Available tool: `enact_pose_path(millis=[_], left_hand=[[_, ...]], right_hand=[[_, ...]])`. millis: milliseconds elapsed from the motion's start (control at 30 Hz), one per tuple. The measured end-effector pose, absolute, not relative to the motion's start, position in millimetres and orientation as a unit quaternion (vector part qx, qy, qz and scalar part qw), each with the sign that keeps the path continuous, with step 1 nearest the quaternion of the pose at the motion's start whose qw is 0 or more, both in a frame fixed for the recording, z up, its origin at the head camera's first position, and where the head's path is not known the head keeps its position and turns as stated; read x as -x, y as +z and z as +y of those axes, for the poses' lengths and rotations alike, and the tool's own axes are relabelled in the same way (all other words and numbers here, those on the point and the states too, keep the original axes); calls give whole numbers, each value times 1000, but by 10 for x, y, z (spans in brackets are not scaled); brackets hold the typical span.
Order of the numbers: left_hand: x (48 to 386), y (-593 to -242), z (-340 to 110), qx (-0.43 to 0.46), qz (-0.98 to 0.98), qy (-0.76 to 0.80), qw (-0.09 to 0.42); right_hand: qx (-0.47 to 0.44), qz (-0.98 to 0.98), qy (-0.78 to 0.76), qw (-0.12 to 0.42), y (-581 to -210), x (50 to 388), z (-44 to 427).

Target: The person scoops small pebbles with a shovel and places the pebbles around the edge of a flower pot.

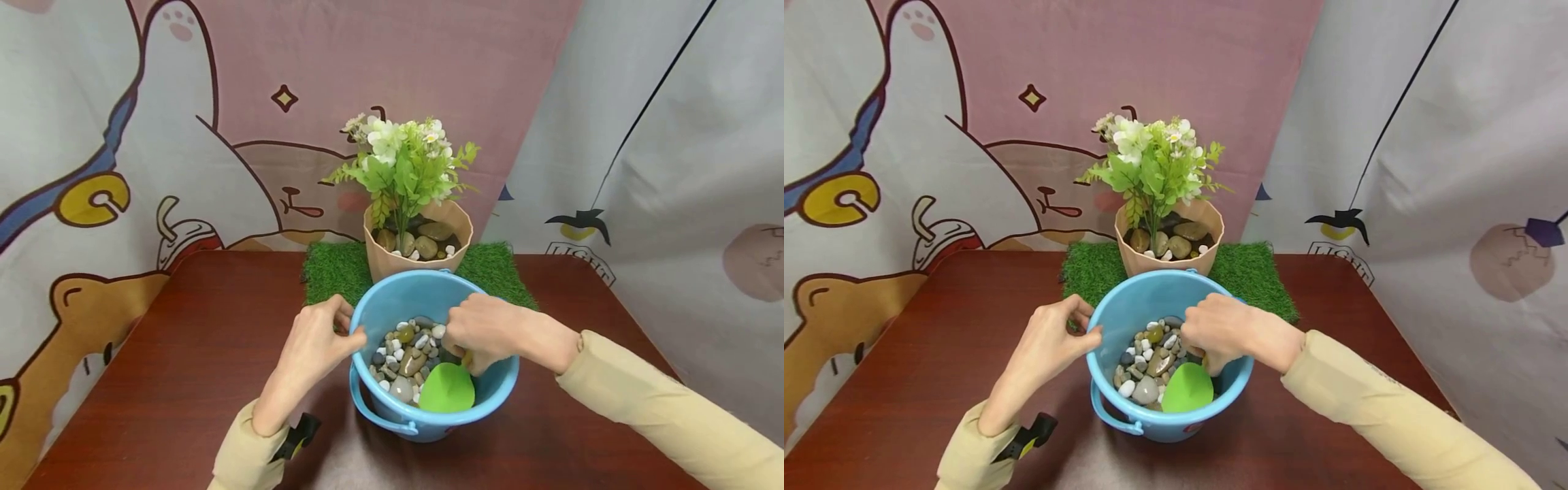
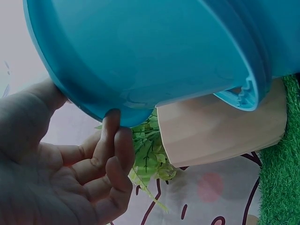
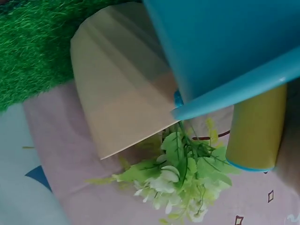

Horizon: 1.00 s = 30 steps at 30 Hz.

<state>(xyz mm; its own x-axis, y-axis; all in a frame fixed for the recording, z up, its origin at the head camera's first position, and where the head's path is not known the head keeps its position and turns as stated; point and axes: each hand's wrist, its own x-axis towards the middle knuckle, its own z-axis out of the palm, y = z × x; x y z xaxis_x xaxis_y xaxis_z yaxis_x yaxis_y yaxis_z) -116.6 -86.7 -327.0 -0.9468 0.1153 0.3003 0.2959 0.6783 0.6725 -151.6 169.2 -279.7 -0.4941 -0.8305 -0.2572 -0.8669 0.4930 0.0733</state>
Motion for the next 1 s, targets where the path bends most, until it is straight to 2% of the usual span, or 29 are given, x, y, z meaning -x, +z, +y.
enact_pose_path(millis=[200,567,800,867,1000], left_hand=[[1165,-3269,-860,112,-909,-385,117],[1159,-3256,-862,115,-908,-384,119],[1165,-3275,-859,119,-907,-386,117],[1170,-3279,-856,119,-908,-384,118],[1164,-3274,-864,116,-909,-380,125]], right_hand=[[482,864,77,122,-2855,1442,1608],[457,878,21,138,-2951,1410,1613],[413,887,38,203,-2922,1396,1588],[414,887,39,201,-2921,1387,1593],[441,883,27,157,-2949,1373,1620]])
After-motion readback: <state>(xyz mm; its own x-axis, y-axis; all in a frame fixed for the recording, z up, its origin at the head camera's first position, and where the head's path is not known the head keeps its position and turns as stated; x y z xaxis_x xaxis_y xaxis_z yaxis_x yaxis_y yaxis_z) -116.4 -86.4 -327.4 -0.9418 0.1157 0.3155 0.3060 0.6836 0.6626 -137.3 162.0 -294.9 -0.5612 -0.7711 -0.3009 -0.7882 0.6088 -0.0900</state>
